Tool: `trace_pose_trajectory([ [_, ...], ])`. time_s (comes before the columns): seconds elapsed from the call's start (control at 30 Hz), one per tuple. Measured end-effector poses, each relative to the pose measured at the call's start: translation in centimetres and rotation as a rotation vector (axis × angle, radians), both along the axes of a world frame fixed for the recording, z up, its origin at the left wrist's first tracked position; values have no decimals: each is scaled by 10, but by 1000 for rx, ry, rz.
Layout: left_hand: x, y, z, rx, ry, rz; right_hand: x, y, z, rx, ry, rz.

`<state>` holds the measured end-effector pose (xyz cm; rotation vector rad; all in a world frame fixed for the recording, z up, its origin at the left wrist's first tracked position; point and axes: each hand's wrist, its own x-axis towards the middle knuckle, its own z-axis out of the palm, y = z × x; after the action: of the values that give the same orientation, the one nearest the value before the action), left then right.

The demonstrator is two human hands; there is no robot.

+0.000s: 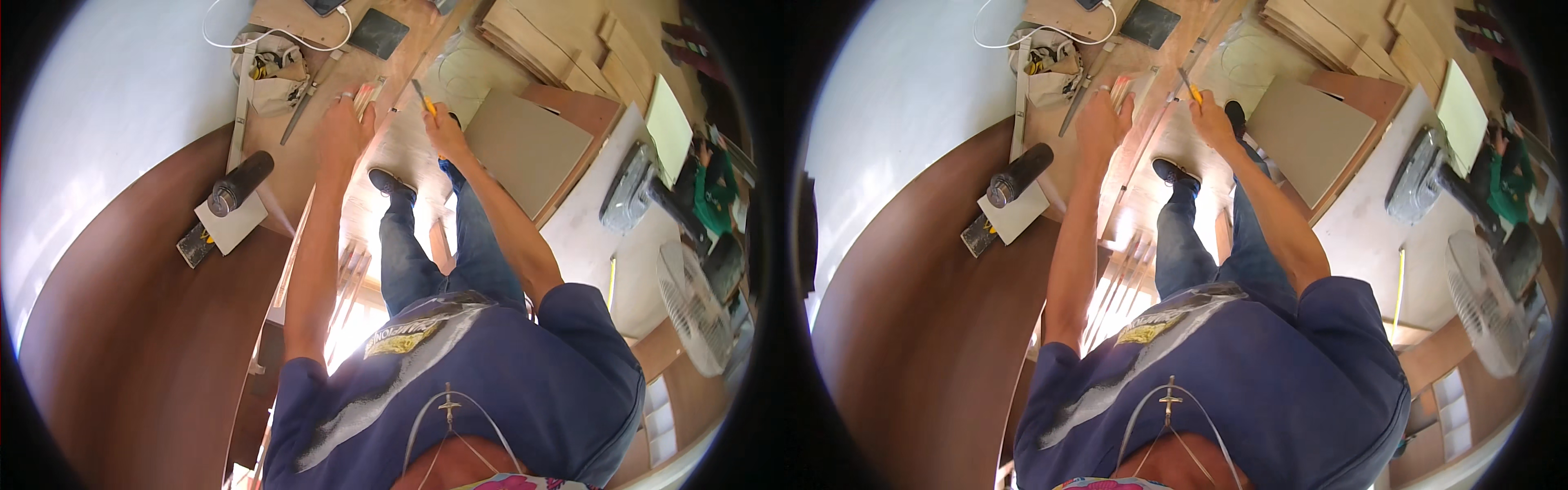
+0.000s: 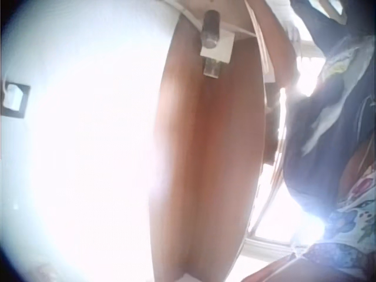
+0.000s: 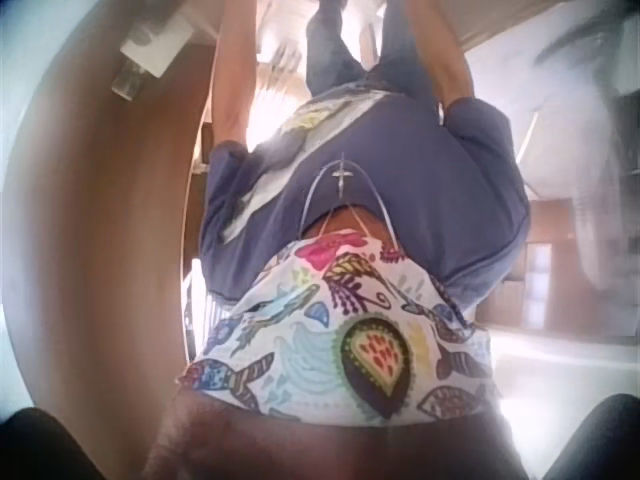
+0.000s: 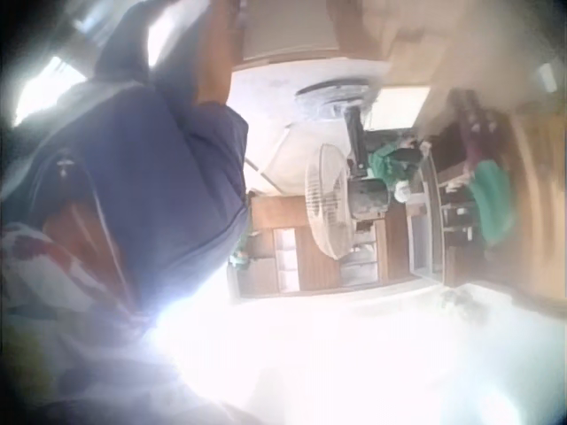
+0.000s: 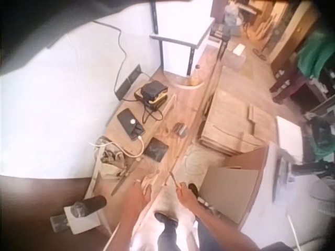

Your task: The person scores a wood board with a utility knife, then sands the edges of several boards with a sanding block before measuring one with a tape measure and marking it with a pencil.

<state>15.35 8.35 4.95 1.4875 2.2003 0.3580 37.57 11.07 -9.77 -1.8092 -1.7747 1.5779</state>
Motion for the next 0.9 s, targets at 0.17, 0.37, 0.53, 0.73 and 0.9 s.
trace_pose_trajectory([
  [0.17,16,7,-2,-156,39,70,-4,20,-51,-41,-100,238],
  [0.37,11,8,-10,-97,83,124,-21,59,-80,42,-142,460],
  [0.53,14,4,-15,-56,138,92,-31,66,-95,123,-168,616],
  [0.73,8,3,-9,-61,172,106,-41,63,-115,96,-157,659],
  [0.9,12,4,-13,-15,158,95,-32,69,-124,-51,144,534],
])
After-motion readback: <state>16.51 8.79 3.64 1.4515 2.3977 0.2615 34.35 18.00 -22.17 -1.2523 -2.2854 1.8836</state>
